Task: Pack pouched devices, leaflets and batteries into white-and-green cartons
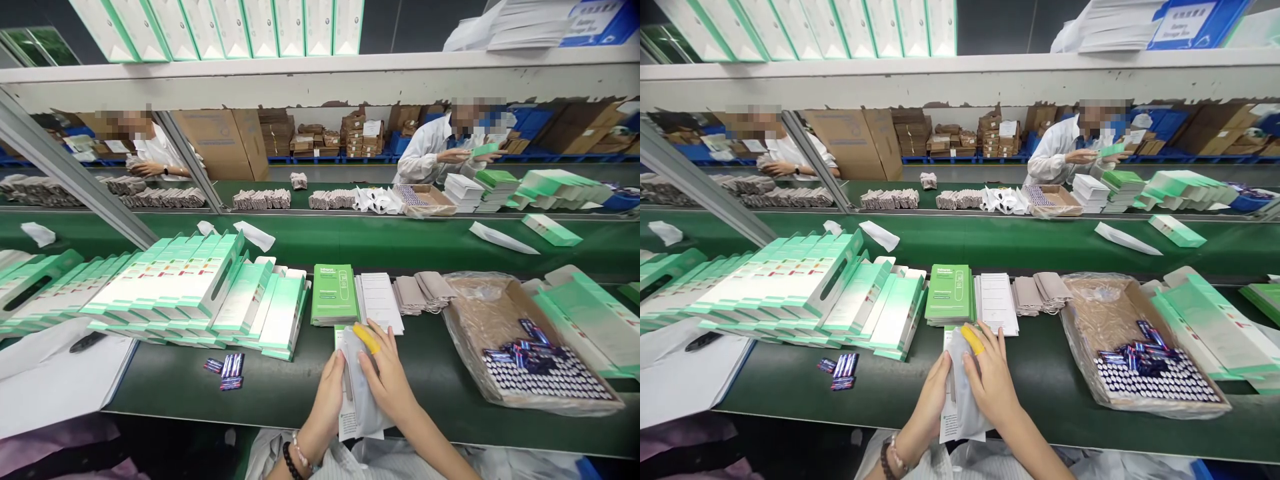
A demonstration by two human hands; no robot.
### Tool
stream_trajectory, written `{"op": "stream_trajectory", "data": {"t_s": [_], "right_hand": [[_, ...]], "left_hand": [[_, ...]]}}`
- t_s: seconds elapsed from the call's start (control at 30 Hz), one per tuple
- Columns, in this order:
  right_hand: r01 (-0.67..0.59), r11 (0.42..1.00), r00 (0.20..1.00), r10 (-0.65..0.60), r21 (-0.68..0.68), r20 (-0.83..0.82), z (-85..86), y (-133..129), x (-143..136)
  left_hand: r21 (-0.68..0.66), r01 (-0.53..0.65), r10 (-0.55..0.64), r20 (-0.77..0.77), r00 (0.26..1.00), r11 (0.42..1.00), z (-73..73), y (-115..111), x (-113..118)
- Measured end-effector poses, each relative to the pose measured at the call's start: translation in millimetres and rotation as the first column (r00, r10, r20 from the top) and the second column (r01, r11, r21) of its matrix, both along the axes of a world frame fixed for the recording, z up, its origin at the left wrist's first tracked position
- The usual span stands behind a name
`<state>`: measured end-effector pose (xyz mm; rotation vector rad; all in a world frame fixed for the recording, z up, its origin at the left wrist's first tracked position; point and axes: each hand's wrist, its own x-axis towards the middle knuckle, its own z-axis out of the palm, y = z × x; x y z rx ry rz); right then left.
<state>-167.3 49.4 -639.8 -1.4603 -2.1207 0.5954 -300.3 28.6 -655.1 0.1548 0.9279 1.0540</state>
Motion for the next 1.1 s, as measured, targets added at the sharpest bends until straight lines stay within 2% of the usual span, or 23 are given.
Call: {"op": "stream_trajectory", "data": {"t_s": [0.2, 0.27, 0.33, 0.43, 0.5, 0.57, 0.63, 0.73, 0.83, 0.87, 0.9, 0.93, 0.97, 1.0, 1.03, 1.1], "right_hand": [[0.085, 0.996, 0.995, -0.086, -0.010, -0.055, -4.7, -9, -2], [0.182, 0.978, 0.969, -0.197, -0.106, -0.149, -7.6, -10, -2], [0.268, 0.922, 0.892, -0.347, -0.281, -0.290, -10.0, -10, 0], [0.194, 0.825, 0.756, -0.470, -0.531, -0.455, -10.1, -12, 0], [0.146, 0.794, 0.706, -0.501, -0.590, -0.500, -8.5, -18, -3], [0.135, 0.783, 0.672, -0.522, -0.607, -0.525, -7.4, -25, -8], [0.100, 0.769, 0.646, -0.533, -0.632, -0.547, -7.5, -30, -14], [0.098, 0.742, 0.606, -0.573, -0.663, -0.552, -6.2, -28, -19], [0.100, 0.747, 0.507, -0.607, -0.658, -0.612, 3.5, -14, -15], [0.089, 0.750, 0.460, -0.615, -0.655, -0.641, 8.7, -8, -13], [0.078, 0.749, 0.409, -0.626, -0.658, -0.664, 14.4, -2, -11], [0.066, 0.739, 0.361, -0.644, -0.670, -0.675, 20.1, 3, -9], [0.053, 0.722, 0.322, -0.667, -0.690, -0.672, 25.6, 7, -8], [0.034, 0.699, 0.292, -0.690, -0.714, -0.662, 30.3, 10, -8], [0.008, 0.676, 0.274, -0.710, -0.737, -0.648, 34.0, 11, -9], [-0.041, 0.651, 0.259, -0.726, -0.758, -0.637, 38.1, 10, -14]], "left_hand": [[-0.010, -0.007, 0.007, -0.075, 0.997, 1.000, -3.7, -1, 1], [0.009, 0.017, -0.016, -0.096, 0.995, 1.000, -3.9, -4, 0], [0.095, 0.071, -0.063, -0.086, 0.994, 0.993, -1.6, -6, -1], [0.331, 0.208, -0.186, -0.099, 0.978, 0.920, 4.8, -7, -3], [0.422, 0.285, -0.201, -0.234, 0.951, 0.860, 7.8, -7, -3], [0.434, 0.356, -0.153, -0.436, 0.887, 0.827, 7.3, -8, -1], [0.418, 0.453, -0.104, -0.634, 0.766, 0.788, 4.2, -10, 1], [0.395, 0.601, -0.061, -0.800, 0.597, 0.695, 3.4, -12, -3], [0.364, 0.734, -0.016, -0.890, 0.455, 0.574, 16.5, -6, -27], [0.344, 0.764, 0.025, -0.918, 0.396, 0.546, 23.0, -1, -39], [0.320, 0.776, 0.086, -0.941, 0.328, 0.544, 29.4, 6, -53], [0.300, 0.763, 0.162, -0.954, 0.253, 0.573, 35.0, 14, -67], [0.277, 0.726, 0.243, -0.958, 0.155, 0.630, 39.0, 24, -79], [0.237, 0.685, 0.301, -0.953, 0.027, 0.689, 41.0, 35, -90], [0.159, 0.664, 0.311, -0.943, -0.116, 0.730, 40.9, 46, -99], [-0.066, 0.605, 0.241, -0.880, -0.411, 0.793, 35.3, 66, -107]]}}
